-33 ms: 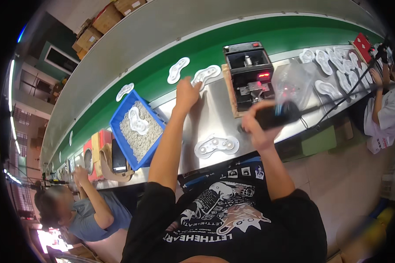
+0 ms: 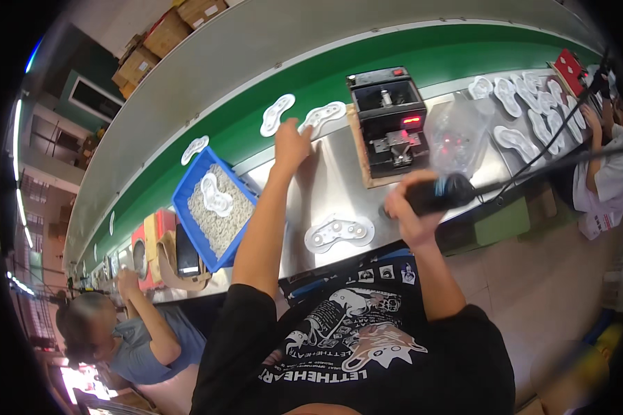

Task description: Assembling white plastic component housings by inserting small parts and fastening them with an electric screwdriver.

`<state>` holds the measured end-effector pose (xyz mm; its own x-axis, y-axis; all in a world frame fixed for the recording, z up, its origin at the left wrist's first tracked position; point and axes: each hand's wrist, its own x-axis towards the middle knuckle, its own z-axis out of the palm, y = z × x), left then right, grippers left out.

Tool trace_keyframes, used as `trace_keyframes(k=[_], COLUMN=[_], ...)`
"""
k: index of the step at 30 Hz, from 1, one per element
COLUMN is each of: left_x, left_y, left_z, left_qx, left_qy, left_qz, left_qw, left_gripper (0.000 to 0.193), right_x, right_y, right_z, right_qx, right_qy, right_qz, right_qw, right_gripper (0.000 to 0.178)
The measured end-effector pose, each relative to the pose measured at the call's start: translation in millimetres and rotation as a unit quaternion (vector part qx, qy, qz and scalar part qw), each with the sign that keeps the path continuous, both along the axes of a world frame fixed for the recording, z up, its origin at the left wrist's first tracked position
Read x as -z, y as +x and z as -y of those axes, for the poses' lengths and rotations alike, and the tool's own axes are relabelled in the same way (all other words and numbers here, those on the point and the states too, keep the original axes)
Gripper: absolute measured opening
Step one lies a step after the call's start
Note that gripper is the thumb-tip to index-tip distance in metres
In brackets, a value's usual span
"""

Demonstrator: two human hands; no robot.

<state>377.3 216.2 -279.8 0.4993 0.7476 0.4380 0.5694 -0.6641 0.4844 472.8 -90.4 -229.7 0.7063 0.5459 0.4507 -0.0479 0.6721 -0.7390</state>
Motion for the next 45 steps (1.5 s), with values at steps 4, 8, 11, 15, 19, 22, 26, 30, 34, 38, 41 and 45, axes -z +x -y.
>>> trace_keyframes(k=[4, 8, 11, 15, 19, 22, 26, 30, 34, 38, 41, 45], left_x=[-7, -10, 18, 11, -5, -28, -100, -93, -55, -22, -60, -96], left_y=[34, 31, -12, -9, -24, -30, -11, -49, -69, -111, -117, -151], left_z=[-49, -74, -113, -147, -162, -151, -26, 59, 114, 122, 141, 113], left_qx=[-0.120, -0.139, -0.152, -0.100, -0.103, -0.030, 0.071, 0.162, 0.156, 0.179, 0.184, 0.065], left_qy=[-0.002, 0.046, 0.020, 0.031, 0.027, 0.079, -0.030, -0.010, -0.058, -0.024, 0.019, 0.114], left_qz=[-0.101, -0.185, -0.217, -0.254, -0.255, -0.194, -0.183, -0.182, -0.192, -0.144, -0.110, 0.002], left_qw=[0.988, 0.972, 0.964, 0.961, 0.961, 0.977, 0.980, 0.970, 0.967, 0.973, 0.976, 0.991], left_gripper=[0.035, 0.033, 0.030, 0.025, 0.031, 0.032, 0.028, 0.037, 0.036, 0.038, 0.035, 0.020], right_x=[24, 57, 58, 76, 48, 52, 60, 61, 71, 64, 119, 115], right_y=[4, 23, 37, 64, 79, 83, 83, 81, 78, 69, 73, 67], right_z=[66, 120, 123, 131, 115, 112, 121, 117, 111, 101, 107, 95], right_qx=[0.032, 0.170, 0.177, 0.208, 0.178, 0.159, 0.160, 0.171, 0.175, 0.123, 0.284, 0.036], right_qy=[-0.008, -0.208, -0.281, -0.305, -0.333, -0.307, -0.327, -0.299, -0.273, -0.355, -0.406, -0.254], right_qz=[-0.075, -0.029, 0.034, 0.119, 0.136, 0.110, 0.110, 0.127, 0.111, 0.091, 0.096, -0.036], right_qw=[0.997, 0.963, 0.943, 0.922, 0.916, 0.932, 0.925, 0.930, 0.939, 0.922, 0.863, 0.966], right_gripper=[0.032, 0.023, 0.021, 0.028, 0.029, 0.027, 0.027, 0.027, 0.027, 0.026, 0.031, 0.031])
